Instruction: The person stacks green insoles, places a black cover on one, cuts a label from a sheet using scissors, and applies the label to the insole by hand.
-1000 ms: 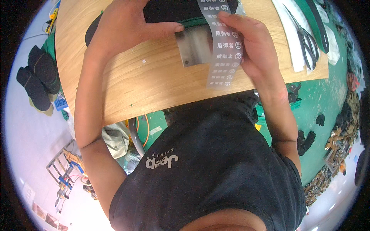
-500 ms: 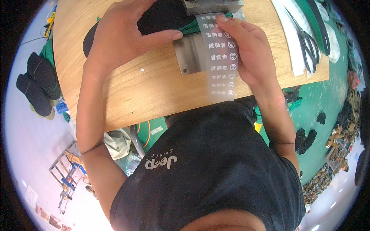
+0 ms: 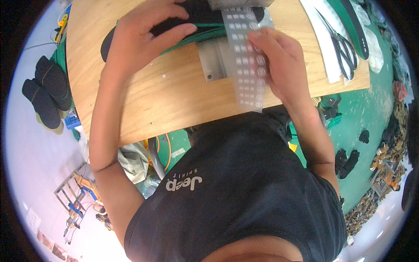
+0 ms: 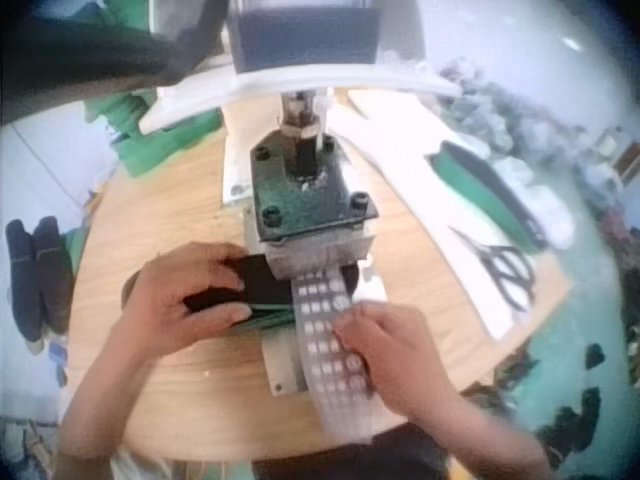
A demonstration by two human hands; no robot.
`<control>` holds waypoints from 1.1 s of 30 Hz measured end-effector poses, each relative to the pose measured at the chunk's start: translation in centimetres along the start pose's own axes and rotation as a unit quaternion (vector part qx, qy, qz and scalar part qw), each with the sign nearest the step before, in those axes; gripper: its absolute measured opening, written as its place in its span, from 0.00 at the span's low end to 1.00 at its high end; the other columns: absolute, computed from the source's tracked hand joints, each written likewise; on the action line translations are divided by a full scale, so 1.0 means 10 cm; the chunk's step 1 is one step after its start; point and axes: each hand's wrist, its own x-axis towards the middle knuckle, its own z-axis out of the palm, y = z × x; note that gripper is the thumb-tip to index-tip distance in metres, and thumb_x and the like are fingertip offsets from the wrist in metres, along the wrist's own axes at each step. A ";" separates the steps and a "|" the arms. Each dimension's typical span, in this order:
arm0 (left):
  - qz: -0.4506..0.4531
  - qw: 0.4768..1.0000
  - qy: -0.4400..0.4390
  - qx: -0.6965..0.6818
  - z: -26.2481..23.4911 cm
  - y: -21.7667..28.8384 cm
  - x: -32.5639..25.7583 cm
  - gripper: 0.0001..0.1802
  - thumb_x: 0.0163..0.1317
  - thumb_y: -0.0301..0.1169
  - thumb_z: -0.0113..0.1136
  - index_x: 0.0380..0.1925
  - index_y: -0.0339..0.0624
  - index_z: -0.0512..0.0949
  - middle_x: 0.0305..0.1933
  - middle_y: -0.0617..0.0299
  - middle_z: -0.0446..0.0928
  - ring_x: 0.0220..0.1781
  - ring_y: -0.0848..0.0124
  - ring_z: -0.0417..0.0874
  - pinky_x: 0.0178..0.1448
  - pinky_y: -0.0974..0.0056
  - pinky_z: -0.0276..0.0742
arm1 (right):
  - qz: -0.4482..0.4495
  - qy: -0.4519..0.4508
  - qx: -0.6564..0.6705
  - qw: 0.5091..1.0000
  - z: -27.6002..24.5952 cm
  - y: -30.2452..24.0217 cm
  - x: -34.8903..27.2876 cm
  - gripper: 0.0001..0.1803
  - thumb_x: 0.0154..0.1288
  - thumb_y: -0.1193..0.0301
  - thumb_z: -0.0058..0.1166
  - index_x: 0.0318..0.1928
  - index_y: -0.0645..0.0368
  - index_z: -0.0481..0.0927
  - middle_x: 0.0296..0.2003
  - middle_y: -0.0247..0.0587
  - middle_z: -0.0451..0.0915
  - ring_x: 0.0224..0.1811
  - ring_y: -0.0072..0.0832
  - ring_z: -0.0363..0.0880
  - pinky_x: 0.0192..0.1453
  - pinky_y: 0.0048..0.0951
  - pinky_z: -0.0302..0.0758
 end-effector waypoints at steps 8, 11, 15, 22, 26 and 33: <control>-0.188 0.968 0.131 -0.099 0.07 -0.25 -0.15 0.07 0.51 0.26 0.57 0.25 0.30 0.76 0.16 0.64 0.71 0.22 0.81 0.68 0.26 0.72 0.65 | 0.047 -0.059 -0.054 0.996 -0.10 -0.07 -0.26 0.12 0.66 0.66 0.52 0.27 0.59 0.77 0.19 0.26 0.73 0.16 0.11 0.67 0.17 0.15 0.60; -0.231 0.950 0.133 -0.164 0.04 -0.28 -0.21 0.07 0.51 0.26 0.55 0.26 0.31 0.77 0.18 0.67 0.70 0.23 0.81 0.68 0.27 0.73 0.65 | 0.077 -0.060 -0.040 0.994 -0.08 -0.12 -0.03 0.12 0.66 0.67 0.52 0.28 0.62 0.78 0.21 0.31 0.77 0.17 0.13 0.70 0.18 0.16 0.64; -0.202 0.956 0.136 -0.161 0.05 -0.25 -0.23 0.07 0.51 0.25 0.53 0.28 0.32 0.77 0.20 0.67 0.71 0.24 0.80 0.68 0.29 0.71 0.66 | 0.055 -0.033 0.021 0.998 -0.10 -0.05 0.20 0.12 0.65 0.67 0.52 0.29 0.64 0.79 0.21 0.34 0.79 0.14 0.15 0.71 0.15 0.16 0.63; -0.163 0.976 0.096 -0.104 0.04 -0.37 -0.31 0.07 0.54 0.26 0.54 0.29 0.33 0.77 0.27 0.63 0.77 0.30 0.75 0.73 0.37 0.68 0.69 | 0.041 -0.043 0.034 0.998 -0.12 0.01 0.25 0.13 0.66 0.66 0.52 0.29 0.63 0.79 0.17 0.32 0.77 0.11 0.14 0.68 0.12 0.16 0.59; -0.152 0.980 0.082 -0.102 0.04 -0.44 -0.35 0.07 0.55 0.26 0.54 0.30 0.33 0.76 0.26 0.62 0.76 0.30 0.74 0.73 0.36 0.68 0.69 | 0.031 -0.039 0.025 0.998 -0.11 0.02 0.25 0.14 0.66 0.65 0.52 0.28 0.62 0.79 0.16 0.31 0.76 0.11 0.14 0.68 0.12 0.17 0.58; -0.116 0.990 0.055 -0.049 0.02 -0.25 -0.23 0.07 0.55 0.26 0.55 0.31 0.33 0.76 0.25 0.60 0.75 0.28 0.71 0.74 0.36 0.68 0.69 | 0.033 -0.026 0.013 0.999 -0.09 0.00 0.24 0.14 0.65 0.65 0.53 0.27 0.61 0.78 0.16 0.31 0.75 0.11 0.15 0.68 0.13 0.17 0.58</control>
